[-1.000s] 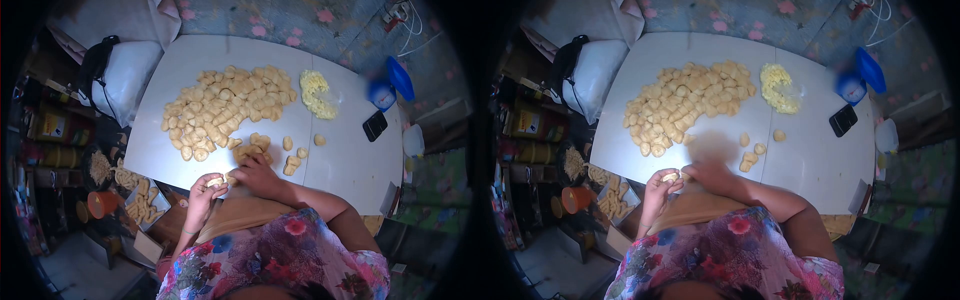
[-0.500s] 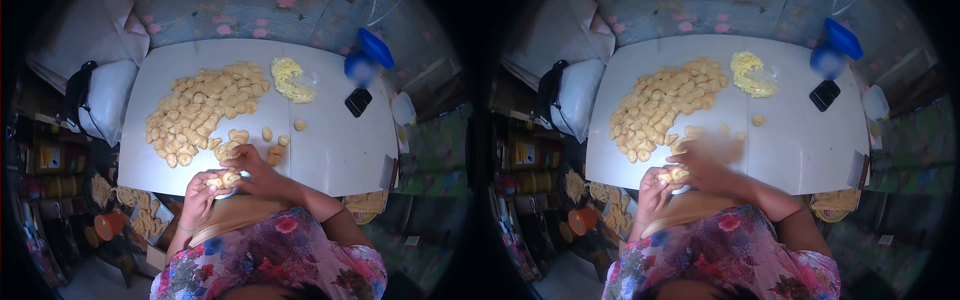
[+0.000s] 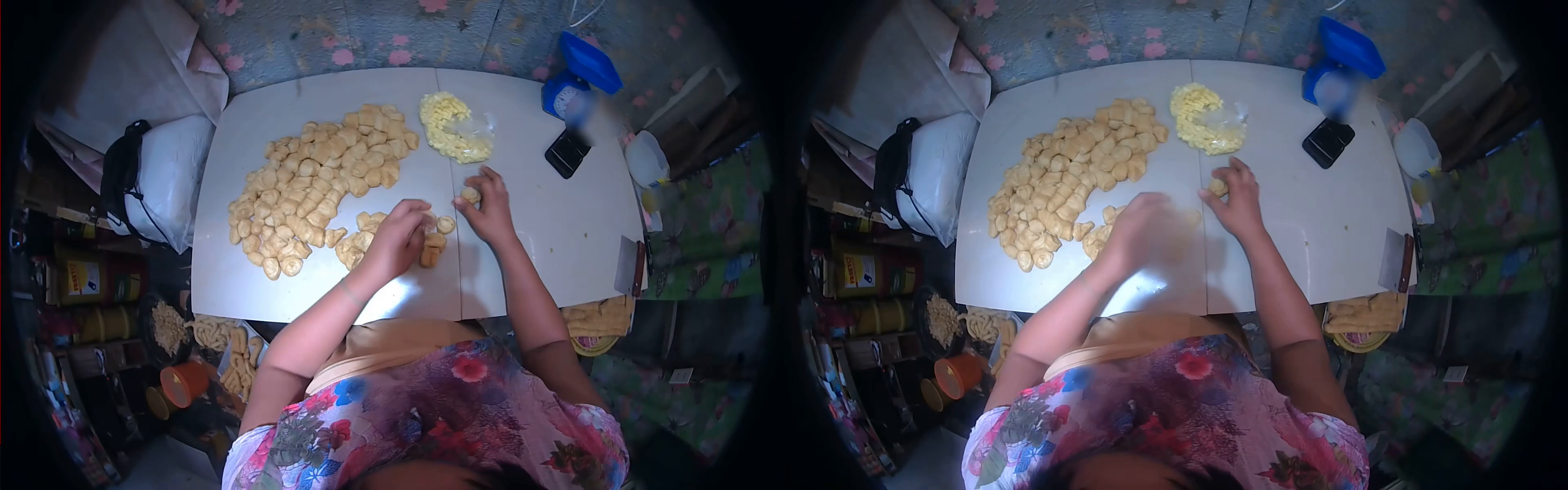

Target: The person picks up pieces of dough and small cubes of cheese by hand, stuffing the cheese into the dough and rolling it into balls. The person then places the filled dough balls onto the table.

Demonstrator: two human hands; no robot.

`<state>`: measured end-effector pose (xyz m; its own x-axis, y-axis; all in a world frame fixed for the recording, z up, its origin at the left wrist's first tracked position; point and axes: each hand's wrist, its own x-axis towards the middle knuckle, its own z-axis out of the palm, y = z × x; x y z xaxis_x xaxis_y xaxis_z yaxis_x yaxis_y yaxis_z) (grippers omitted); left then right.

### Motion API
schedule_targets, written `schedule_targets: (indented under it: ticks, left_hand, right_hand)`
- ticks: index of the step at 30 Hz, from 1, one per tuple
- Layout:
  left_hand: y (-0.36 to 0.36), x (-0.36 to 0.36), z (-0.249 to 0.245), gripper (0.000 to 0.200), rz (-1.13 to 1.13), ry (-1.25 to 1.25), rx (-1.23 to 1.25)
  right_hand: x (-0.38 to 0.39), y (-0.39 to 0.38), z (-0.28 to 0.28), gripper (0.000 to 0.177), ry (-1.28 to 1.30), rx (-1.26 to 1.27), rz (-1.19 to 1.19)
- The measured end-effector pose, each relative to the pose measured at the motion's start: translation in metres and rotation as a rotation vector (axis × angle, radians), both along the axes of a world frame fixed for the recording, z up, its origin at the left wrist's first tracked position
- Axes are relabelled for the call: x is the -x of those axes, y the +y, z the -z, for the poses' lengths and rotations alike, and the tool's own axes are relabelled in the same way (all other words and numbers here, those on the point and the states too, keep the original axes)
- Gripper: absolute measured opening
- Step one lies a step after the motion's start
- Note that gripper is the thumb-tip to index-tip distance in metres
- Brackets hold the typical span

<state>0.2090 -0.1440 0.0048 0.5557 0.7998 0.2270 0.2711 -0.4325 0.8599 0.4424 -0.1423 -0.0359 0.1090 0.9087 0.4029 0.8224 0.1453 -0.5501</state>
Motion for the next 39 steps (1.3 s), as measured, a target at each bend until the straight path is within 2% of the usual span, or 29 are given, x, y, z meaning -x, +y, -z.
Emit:
schedule_targets:
  ticks: [4,6,9,11,12,14,15,17,19,20,21,23,24,27,29,31,33,34,36,37,38,39]
  left_hand:
    - [0.02,-0.027,0.032,0.042,-0.019,0.286,-0.184]
    - [0.012,-0.032,0.042,0.045,0.055,0.256,-0.08]
    - [-0.014,-0.043,0.054,0.051,0.166,0.117,0.147]
    - [-0.028,-0.054,0.054,0.055,0.187,-0.014,0.24]
    - [-0.03,-0.057,0.046,0.054,0.181,-0.082,0.245]
    - [-0.033,-0.062,0.026,0.054,0.174,-0.219,0.252]
    - [-0.033,-0.061,0.016,0.051,0.161,-0.158,0.172]
    - [-0.031,-0.05,0.003,0.047,0.13,-0.033,0.016]
    - [-0.028,-0.044,0.003,0.04,0.199,0.002,-0.008]
    - [-0.025,-0.039,0.003,0.037,0.232,0.022,-0.019]
    - [-0.026,-0.031,-0.001,0.033,0.219,0.043,-0.069]
    - [-0.03,-0.01,-0.017,0.025,0.191,0.086,-0.17]
    - [-0.027,0.002,-0.024,0.023,0.137,0.077,-0.13]
    - [-0.005,0.033,-0.038,0.017,-0.041,0.023,0.001]
    - [0.022,0.038,-0.056,0.018,-0.197,0.048,0.019]
    - [0.066,0.029,-0.057,0.021,-0.233,0.03,0.198]
    - [0.123,0.009,-0.037,0.03,-0.163,0.134,0.069]
    - [0.152,-0.009,-0.022,0.032,-0.185,0.061,0.052]
    - [0.21,-0.052,0.016,0.036,-0.244,-0.065,0.064]
    - [0.238,-0.073,0.034,0.039,-0.284,-0.12,0.088]
    - [0.258,-0.09,0.05,0.04,-0.311,-0.049,0.106]
    - [0.274,-0.107,0.064,0.042,-0.338,0.023,0.121]
  right_hand:
    - [0.008,-0.004,0.014,0.048,0.009,0.096,-0.383]
    - [0.014,-0.033,0.006,0.05,0.033,0.113,-0.544]
    - [0.022,-0.071,-0.019,0.041,0.064,0.245,-0.408]
    - [0.01,-0.07,-0.028,0.035,0.366,0.323,-0.45]
    - [0.001,-0.07,-0.03,0.033,0.517,0.362,-0.469]
    - [-0.029,-0.045,-0.013,0.028,0.544,0.362,-0.537]
    - [-0.04,-0.026,-0.009,0.025,0.555,0.362,-0.569]
    - [-0.029,0.01,-0.043,0.018,0.668,0.412,-0.322]
    - [-0.017,0.062,-0.056,0.018,0.507,0.397,-0.192]
    - [-0.008,0.086,-0.054,0.019,0.481,0.295,-0.203]
    - [-0.002,0.109,-0.049,0.021,0.455,0.193,-0.215]
    - [0.001,0.154,-0.034,0.022,0.248,0.128,-0.091]
    - [0.003,0.171,-0.026,0.022,0.144,0.093,-0.027]
    - [-0.016,0.205,-0.018,0.026,0.399,0.007,0.101]
    - [-0.028,0.21,-0.019,0.029,0.388,-0.029,0.092]
    - [-0.042,0.214,-0.01,0.032,0.395,-0.009,0.072]
    - [-0.04,0.213,-0.013,0.037,1.162,0.051,-0.024]
    - [-0.034,0.213,-0.017,0.04,1.542,0.074,-0.085]
    - [-0.008,0.204,-0.018,0.045,1.905,-0.099,-0.094]
    - [0.007,0.198,-0.015,0.036,1.954,-0.135,-0.038]
    - [0.018,0.195,-0.005,0.027,2.004,-0.172,0.022]
    - [0.02,0.203,0.032,0.025,1.808,-0.162,0.063]
